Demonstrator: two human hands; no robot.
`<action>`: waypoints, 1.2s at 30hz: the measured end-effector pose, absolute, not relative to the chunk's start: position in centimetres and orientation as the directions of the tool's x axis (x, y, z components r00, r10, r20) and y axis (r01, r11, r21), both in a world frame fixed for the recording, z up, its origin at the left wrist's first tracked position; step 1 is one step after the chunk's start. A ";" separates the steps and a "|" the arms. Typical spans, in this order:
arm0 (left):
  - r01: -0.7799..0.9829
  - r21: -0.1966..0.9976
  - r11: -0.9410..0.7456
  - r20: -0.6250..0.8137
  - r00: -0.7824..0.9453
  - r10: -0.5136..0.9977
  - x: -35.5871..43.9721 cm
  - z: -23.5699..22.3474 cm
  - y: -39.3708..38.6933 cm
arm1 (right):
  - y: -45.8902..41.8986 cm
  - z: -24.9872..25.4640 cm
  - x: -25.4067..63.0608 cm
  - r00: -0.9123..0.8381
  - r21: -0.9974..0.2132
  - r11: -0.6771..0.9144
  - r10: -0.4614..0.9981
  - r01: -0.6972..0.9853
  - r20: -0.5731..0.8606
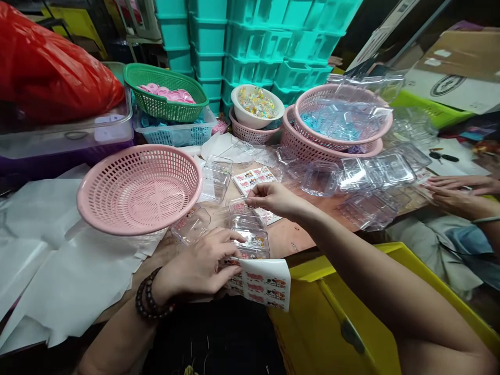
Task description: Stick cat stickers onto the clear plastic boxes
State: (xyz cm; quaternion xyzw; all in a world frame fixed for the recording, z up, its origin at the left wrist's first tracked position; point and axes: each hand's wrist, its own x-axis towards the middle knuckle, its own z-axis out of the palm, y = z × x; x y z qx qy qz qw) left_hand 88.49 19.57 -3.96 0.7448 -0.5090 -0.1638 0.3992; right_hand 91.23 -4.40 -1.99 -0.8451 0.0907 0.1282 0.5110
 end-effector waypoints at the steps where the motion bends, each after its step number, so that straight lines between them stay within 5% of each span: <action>1: -0.633 0.757 -0.162 0.167 0.428 -0.888 88.6 -4.0 19.5 | -4.4 -2.1 91.4 0.950 -0.837 -0.469 -0.020 -0.284 -0.311; 25: -0.688 0.675 -0.266 0.094 0.439 -0.894 89.7 -5.3 17.9 | -4.1 -2.2 91.8 0.951 -0.770 -0.566 -0.095 -0.296 -0.296; 30: -0.657 0.690 -0.303 0.037 0.451 -0.892 89.9 -5.6 17.5 | -3.3 -2.2 91.5 0.957 -0.648 -0.713 -0.116 -0.267 -0.266; 36: -0.621 0.720 -0.309 0.007 0.452 -0.892 90.2 -5.8 17.5 | -3.3 -1.8 90.7 0.973 -0.329 -0.916 -0.224 -0.231 -0.057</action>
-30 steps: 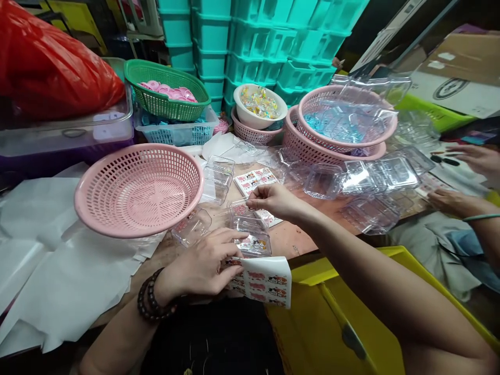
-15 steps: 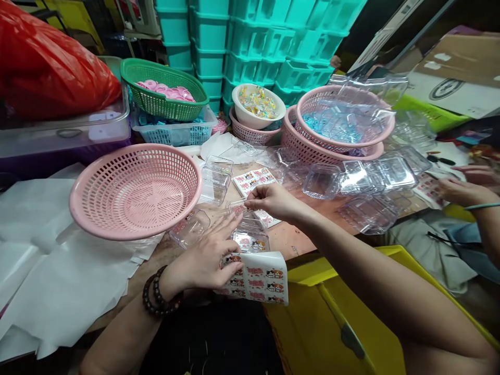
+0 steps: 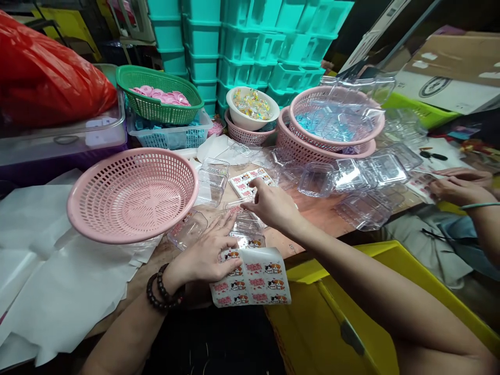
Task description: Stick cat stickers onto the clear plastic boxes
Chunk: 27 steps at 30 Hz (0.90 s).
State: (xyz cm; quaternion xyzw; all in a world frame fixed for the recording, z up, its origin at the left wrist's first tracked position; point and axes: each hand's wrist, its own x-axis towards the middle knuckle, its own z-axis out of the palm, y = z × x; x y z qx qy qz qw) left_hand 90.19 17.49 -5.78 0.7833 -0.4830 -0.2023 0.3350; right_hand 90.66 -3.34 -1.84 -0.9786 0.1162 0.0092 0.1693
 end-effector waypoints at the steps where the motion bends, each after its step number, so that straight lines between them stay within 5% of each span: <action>1: -0.617 0.725 -0.306 0.004 0.448 -0.894 90.2 -5.8 17.5 | -3.8 -1.8 90.5 0.966 -0.317 -0.914 -0.255 -0.254 -0.039; 5: -0.584 0.749 -0.313 -0.024 0.447 -0.894 90.4 -6.0 17.7 | -5.9 -2.3 89.3 0.906 -0.488 -0.765 -0.327 -0.420 -0.268; 9: -0.547 0.785 -0.290 -0.017 0.449 -0.893 90.4 -6.4 17.9 | -5.9 -4.5 86.6 0.817 -0.730 -0.375 -0.179 -0.572 -0.548; 14: -0.506 0.833 -0.223 0.058 0.482 -0.874 90.4 -7.1 18.8 | -3.9 -6.6 83.4 0.799 -0.837 0.121 -0.250 -0.534 -0.547; 17: -0.450 0.863 -0.231 0.037 0.511 -0.859 90.4 -7.4 19.9 | -2.6 -7.2 82.3 0.835 -0.873 0.269 -0.278 -0.407 -0.474; 22: -0.294 0.921 -0.257 -0.056 0.553 -0.831 90.2 -7.9 21.4 | -0.2 -8.0 81.8 0.942 -0.951 0.231 -0.215 -0.207 -0.257; 27: -0.132 0.974 -0.184 -0.081 0.556 -0.827 90.1 -8.2 20.7 | 1.0 -7.5 81.6 0.952 -0.992 -0.088 -0.299 -0.091 -0.060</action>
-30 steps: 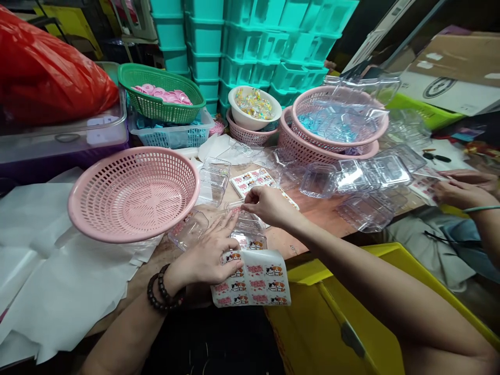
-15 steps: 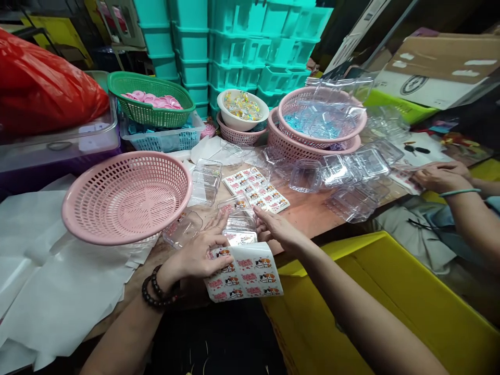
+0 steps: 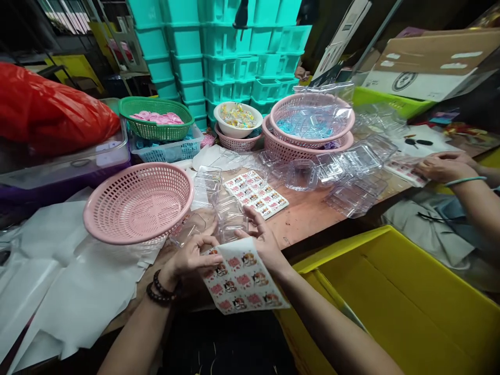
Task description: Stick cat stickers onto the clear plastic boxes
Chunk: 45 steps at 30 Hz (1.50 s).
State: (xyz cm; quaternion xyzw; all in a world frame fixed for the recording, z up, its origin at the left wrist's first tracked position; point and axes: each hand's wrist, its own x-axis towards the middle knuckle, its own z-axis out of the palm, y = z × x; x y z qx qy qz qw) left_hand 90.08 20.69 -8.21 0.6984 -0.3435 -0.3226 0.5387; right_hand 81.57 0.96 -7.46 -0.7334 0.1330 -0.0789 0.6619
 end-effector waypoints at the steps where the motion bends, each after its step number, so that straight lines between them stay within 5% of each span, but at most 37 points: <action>1: -0.001 0.992 -0.126 -0.103 0.568 -0.816 90.0 -8.4 20.1 | 0.9 -7.2 81.5 0.946 -0.976 -0.205 -0.323 -0.072 -0.002; 4: 0.425 0.901 0.085 -0.202 0.585 -0.785 89.8 -9.4 18.2 | 0.5 -6.4 81.5 0.942 -0.806 -0.591 -0.283 -0.023 0.180; 6: 0.541 0.827 0.152 -0.238 0.583 -0.777 89.7 -9.8 17.2 | 0.6 -6.1 81.8 0.948 -0.650 -0.759 -0.232 -0.037 0.217; 11: 0.552 0.829 0.087 -0.279 0.543 -0.792 89.1 -8.3 19.3 | 2.8 -5.8 83.1 0.950 -0.405 -0.902 -0.246 -0.152 0.191; 15: 0.249 0.957 -0.147 -0.271 0.593 -0.758 87.3 -5.9 24.5 | 4.3 -5.8 83.3 0.968 -0.324 -0.938 -0.186 -0.124 0.168; 18: 0.047 0.948 -0.316 -0.275 0.626 -0.730 86.0 -4.7 27.2 | 3.8 -5.4 82.8 0.959 -0.406 -0.914 -0.132 -0.020 0.251; 22: -0.038 0.889 -0.457 -0.337 0.620 -0.708 85.4 -3.6 27.2 | 1.6 -3.3 81.6 0.919 -0.724 -0.672 -0.171 0.154 0.355; 27: -0.298 0.842 -0.450 -0.233 0.551 -0.801 85.5 -2.0 24.6 | 1.1 -0.5 78.5 0.978 -0.868 -0.491 0.203 0.069 -0.038; 31: -0.150 0.883 -0.445 -0.259 0.635 -0.728 85.1 -1.6 23.2 | 1.2 -0.6 76.9 0.958 -0.844 -0.523 0.165 -0.118 -0.236; 36: 0.033 0.930 -0.366 -0.307 0.615 -0.726 84.5 -2.7 22.4 | 0.5 -1.4 76.9 0.939 -0.869 -0.481 0.230 -0.118 -0.255; 41: 0.240 0.953 -0.186 -0.302 0.689 -0.659 84.4 -3.9 22.0 | 0.1 -2.4 76.9 0.936 -0.924 -0.278 0.162 -0.261 -0.313; 45: 0.244 0.951 -0.188 -0.308 0.721 -0.621 84.3 -4.9 21.7 | -0.1 -1.9 76.6 0.940 -0.885 -0.404 0.145 -0.230 -0.310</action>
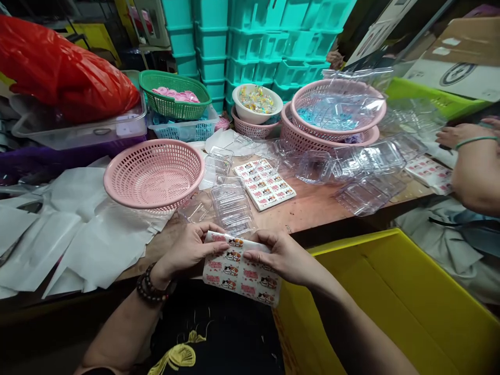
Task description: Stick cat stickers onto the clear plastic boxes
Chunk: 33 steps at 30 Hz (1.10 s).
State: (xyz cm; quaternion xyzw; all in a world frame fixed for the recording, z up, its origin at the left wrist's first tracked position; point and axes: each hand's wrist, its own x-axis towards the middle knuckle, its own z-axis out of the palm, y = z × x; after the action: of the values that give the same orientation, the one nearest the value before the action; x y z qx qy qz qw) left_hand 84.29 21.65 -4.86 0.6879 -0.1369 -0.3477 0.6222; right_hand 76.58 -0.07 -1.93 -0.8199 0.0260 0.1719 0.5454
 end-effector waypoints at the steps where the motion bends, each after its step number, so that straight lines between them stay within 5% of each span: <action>1: 0.222 0.954 -0.201 -0.300 0.719 -0.627 84.2 -5.1 21.6 | 0.0 -1.7 76.5 0.952 -0.868 -0.458 0.127 -0.192 -0.278; 9: 0.085 0.973 -0.214 -0.210 0.709 -0.674 83.5 -6.4 20.9 | 1.3 -3.2 75.3 0.988 -0.753 -0.643 0.040 0.142 0.152; 13: 0.420 0.905 -0.066 -0.344 0.630 -0.696 82.5 -7.6 20.2 | 1.5 -5.7 75.1 0.811 -0.390 -0.866 0.028 0.312 0.585; 16: 0.536 0.843 -0.035 -0.401 0.584 -0.706 82.0 -8.2 20.1 | 1.3 -6.4 74.8 0.691 -0.196 -0.898 0.149 0.394 0.707; 20: 0.524 0.844 -0.110 -0.436 0.553 -0.710 82.1 -8.5 20.6 | 0.6 -5.6 73.8 0.428 0.034 -0.730 0.438 0.683 0.790; 22: 0.459 0.873 -0.166 -0.425 0.548 -0.720 82.1 -8.3 21.1 | 0.3 -4.8 73.7 0.450 -0.057 -0.683 0.414 0.728 0.791; 24: 0.325 0.917 -0.229 -0.383 0.565 -0.731 82.2 -8.0 21.6 | -0.2 -4.0 74.5 0.660 -0.393 -0.674 0.189 0.626 0.727; 27: -0.025 0.961 -0.274 -0.205 0.600 -0.773 82.2 -7.2 22.3 | -1.0 -3.2 77.2 0.937 -0.860 -0.439 -0.101 0.260 0.334; 30: -0.347 0.910 -0.229 0.030 0.604 -0.796 82.3 -6.4 22.7 | -1.7 -3.0 80.5 1.000 -0.970 -0.242 -0.027 -0.023 -0.017; 33: -0.500 0.830 -0.246 0.140 0.614 -0.777 82.4 -6.3 23.1 | -1.8 -3.4 82.9 0.988 -0.968 -0.206 0.021 -0.146 -0.153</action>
State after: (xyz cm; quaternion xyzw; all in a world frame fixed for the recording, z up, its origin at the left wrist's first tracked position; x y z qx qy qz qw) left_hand 82.41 23.07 -6.29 0.7745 -0.4121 -0.1519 0.4553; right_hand 82.95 -1.83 -3.41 -0.7736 0.0403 0.0662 0.6290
